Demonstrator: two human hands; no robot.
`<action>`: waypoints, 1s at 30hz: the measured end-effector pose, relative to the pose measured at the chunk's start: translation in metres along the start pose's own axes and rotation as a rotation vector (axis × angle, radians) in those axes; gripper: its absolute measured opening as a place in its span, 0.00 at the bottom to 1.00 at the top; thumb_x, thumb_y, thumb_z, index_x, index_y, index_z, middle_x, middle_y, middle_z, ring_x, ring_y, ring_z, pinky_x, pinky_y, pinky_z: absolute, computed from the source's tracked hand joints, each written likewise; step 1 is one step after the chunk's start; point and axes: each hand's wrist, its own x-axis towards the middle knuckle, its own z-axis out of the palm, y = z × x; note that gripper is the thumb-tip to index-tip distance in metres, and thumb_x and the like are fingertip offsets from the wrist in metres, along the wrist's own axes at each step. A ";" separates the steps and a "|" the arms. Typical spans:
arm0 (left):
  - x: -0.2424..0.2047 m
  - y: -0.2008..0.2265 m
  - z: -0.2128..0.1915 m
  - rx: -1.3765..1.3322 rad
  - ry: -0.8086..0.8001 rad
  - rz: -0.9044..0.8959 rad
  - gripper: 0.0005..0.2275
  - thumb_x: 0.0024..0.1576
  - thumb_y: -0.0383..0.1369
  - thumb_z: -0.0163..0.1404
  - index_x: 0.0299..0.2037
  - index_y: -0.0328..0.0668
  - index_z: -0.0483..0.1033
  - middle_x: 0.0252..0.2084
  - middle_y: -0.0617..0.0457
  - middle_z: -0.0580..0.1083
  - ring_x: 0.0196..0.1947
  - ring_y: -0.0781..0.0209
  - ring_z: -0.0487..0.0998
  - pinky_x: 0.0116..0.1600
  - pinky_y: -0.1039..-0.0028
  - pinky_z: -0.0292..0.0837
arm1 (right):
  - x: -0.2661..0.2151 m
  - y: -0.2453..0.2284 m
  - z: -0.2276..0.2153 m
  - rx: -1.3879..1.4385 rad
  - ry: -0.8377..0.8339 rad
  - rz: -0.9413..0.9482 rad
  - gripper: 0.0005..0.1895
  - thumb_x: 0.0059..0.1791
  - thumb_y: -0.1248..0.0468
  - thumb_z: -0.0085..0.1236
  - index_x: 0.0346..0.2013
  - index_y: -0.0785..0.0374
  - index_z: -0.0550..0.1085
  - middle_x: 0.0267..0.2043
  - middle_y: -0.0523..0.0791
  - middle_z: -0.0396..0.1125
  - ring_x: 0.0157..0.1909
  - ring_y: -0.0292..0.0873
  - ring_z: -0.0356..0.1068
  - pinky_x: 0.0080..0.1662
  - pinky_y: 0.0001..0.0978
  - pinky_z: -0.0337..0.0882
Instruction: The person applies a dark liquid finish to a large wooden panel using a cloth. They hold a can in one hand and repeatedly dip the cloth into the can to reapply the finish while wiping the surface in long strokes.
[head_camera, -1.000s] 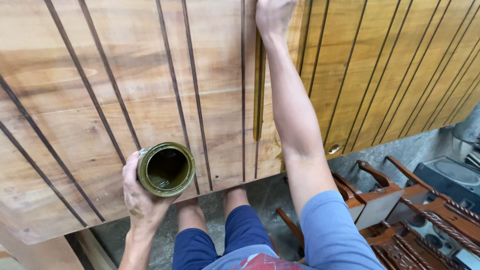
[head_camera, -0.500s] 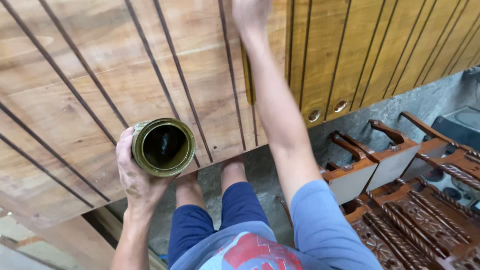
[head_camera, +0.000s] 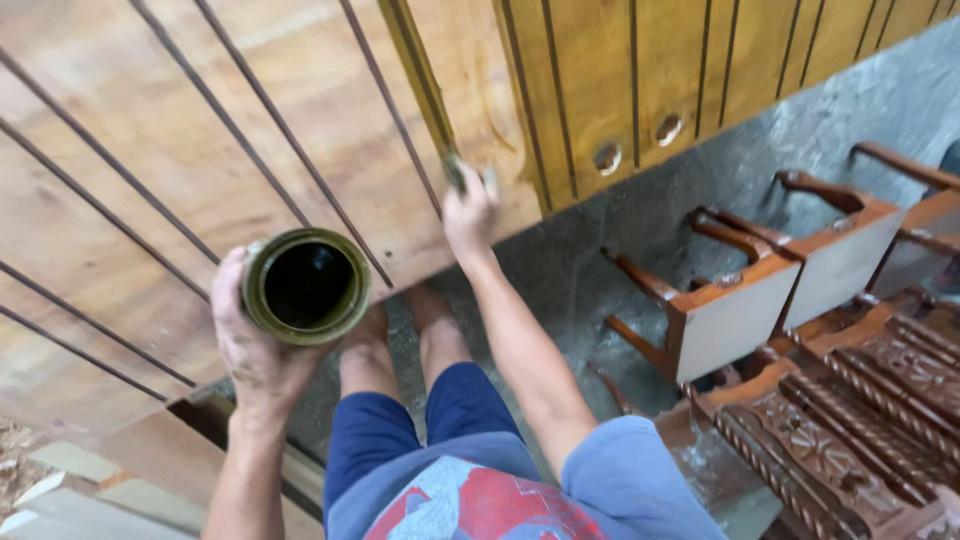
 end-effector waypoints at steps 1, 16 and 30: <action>-0.012 0.004 0.002 0.010 -0.024 -0.013 0.50 0.43 0.34 0.76 0.71 0.36 0.50 0.66 0.36 0.66 0.67 0.38 0.70 0.74 0.54 0.66 | -0.004 0.001 0.000 -0.003 0.004 -0.005 0.15 0.47 0.74 0.56 0.49 0.64 0.77 0.44 0.57 0.72 0.47 0.62 0.72 0.51 0.48 0.73; -0.083 0.031 0.032 -0.009 -0.066 -0.064 0.53 0.44 0.34 0.79 0.74 0.36 0.49 0.71 0.38 0.63 0.68 0.43 0.68 0.73 0.60 0.66 | -0.106 0.079 -0.070 0.179 -0.112 0.313 0.09 0.48 0.69 0.63 0.43 0.67 0.76 0.38 0.51 0.73 0.39 0.53 0.75 0.43 0.44 0.73; -0.069 0.014 0.026 -0.017 -0.065 -0.023 0.52 0.46 0.35 0.78 0.74 0.36 0.49 0.71 0.37 0.62 0.68 0.41 0.68 0.74 0.60 0.65 | -0.064 0.049 -0.048 0.094 0.045 0.105 0.07 0.50 0.69 0.61 0.42 0.65 0.76 0.38 0.52 0.69 0.40 0.55 0.74 0.43 0.44 0.75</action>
